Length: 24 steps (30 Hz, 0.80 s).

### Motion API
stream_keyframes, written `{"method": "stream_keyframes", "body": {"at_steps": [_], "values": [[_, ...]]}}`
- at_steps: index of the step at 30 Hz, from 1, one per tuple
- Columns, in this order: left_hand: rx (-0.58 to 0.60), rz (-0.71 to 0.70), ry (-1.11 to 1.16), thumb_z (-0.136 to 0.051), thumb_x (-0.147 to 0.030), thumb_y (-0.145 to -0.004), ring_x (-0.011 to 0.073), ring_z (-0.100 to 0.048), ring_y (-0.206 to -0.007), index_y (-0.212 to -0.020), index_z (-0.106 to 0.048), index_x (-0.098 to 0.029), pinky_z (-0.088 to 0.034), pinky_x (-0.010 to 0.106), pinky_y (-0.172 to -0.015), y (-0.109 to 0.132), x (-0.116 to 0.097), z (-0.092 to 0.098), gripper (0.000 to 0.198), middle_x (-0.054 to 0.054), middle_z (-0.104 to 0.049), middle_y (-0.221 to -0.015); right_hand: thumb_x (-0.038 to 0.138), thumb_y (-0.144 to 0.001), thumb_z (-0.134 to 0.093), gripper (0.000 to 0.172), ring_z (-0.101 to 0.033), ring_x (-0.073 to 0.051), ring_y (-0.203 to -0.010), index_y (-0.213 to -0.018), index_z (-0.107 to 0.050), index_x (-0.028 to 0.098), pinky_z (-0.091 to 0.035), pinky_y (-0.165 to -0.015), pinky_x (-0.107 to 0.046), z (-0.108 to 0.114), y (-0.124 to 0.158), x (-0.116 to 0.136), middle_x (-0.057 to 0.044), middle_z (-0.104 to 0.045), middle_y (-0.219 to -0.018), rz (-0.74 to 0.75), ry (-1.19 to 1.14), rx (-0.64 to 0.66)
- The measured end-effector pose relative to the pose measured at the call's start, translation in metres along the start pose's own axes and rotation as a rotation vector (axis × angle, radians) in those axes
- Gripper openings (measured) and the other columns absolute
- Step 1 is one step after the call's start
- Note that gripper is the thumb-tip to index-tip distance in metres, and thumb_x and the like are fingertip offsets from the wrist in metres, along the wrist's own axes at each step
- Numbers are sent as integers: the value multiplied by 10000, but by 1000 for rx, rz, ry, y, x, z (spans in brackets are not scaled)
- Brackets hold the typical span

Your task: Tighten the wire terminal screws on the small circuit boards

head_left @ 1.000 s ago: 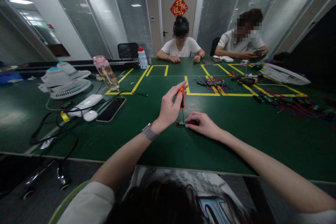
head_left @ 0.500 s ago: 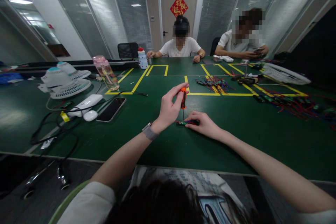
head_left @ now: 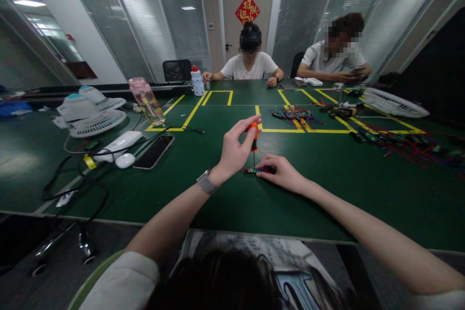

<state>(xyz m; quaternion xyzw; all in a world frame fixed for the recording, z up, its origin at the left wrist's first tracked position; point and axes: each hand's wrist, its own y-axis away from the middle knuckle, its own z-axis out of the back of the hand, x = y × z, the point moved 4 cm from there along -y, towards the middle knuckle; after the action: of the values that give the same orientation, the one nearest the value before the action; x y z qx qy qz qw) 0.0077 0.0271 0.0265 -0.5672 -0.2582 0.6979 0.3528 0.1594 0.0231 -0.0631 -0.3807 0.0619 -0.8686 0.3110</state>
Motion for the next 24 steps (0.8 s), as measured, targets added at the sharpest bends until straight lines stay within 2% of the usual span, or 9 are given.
{"method": "stream_keyframes", "body": {"at_steps": [4, 8, 10, 14, 16, 18, 21, 24], "values": [[-86, -34, -144, -639, -237, -864, 129, -578, -846, -1044, -680, -219, -485, 257, -788, 0, -1, 4, 186, 23, -604, -932, 213, -811, -688, 132, -631, -193, -808, -918, -752, 170, -498, -766, -327, 0, 0, 0, -67, -664, -869, -2, 8, 4], [-15, -12, -54, -467, -227, -959, 132, -604, -928, -1194, -614, -231, -485, 273, -842, 1, 1, 1, 278, 51, -619, -1088, 207, -810, -686, 136, -634, -191, -797, -922, -752, 170, -501, -768, -329, -1, 0, -1, -66, -664, -872, -10, -6, 2], [-6, 4, -9, -439, -205, -968, 127, -621, -922, -1243, -578, -226, -487, 275, -842, 1, 2, 0, 309, 54, -634, -1119, 209, -811, -685, 138, -634, -190, -802, -925, -752, 171, -502, -773, -329, -1, 0, -1, -66, -664, -872, -11, -10, 5], [-96, -21, -134, -619, -199, -871, 123, -578, -820, -1056, -669, -210, -473, 255, -772, 0, -1, 4, 192, 14, -622, -905, 219, -812, -684, 136, -631, -190, -808, -922, -752, 176, -501, -782, -331, -1, 0, -2, -65, -667, -876, -6, -4, 4], [-110, -20, -172, -638, -223, -859, 124, -560, -799, -981, -687, -210, -469, 252, -750, -1, -1, 6, 132, 9, -593, -863, 220, -810, -686, 132, -633, -192, -806, -915, -753, 177, -501, -775, -329, -1, 0, -2, -65, -667, -874, -6, -1, 2], [-87, 0, -145, -556, -244, -915, 135, -580, -862, -1014, -684, -217, -475, 263, -784, -1, -1, 5, 165, 27, -613, -935, 223, -808, -686, 130, -636, -193, -801, -909, -755, 178, -502, -768, -327, -1, 0, -2, -65, -668, -870, -6, -4, -2], [-36, 41, -19, -409, -235, -981, 140, -624, -937, -1170, -625, -224, -488, 277, -826, 0, 2, 3, 287, 54, -646, -1094, 228, -808, -685, 134, -640, -194, -796, -912, -756, 180, -504, -771, -329, 0, 0, -2, -65, -671, -865, -2, -9, -7], [-57, 52, 8, -491, -234, -951, 132, -635, -869, -1183, -611, -205, -500, 266, -785, 1, 2, 2, 263, 53, -669, -1057, 228, -809, -685, 134, -639, -196, -802, -913, -755, 179, -505, -775, -332, 0, 0, -2, -67, -670, -870, 4, -8, -8]]}}
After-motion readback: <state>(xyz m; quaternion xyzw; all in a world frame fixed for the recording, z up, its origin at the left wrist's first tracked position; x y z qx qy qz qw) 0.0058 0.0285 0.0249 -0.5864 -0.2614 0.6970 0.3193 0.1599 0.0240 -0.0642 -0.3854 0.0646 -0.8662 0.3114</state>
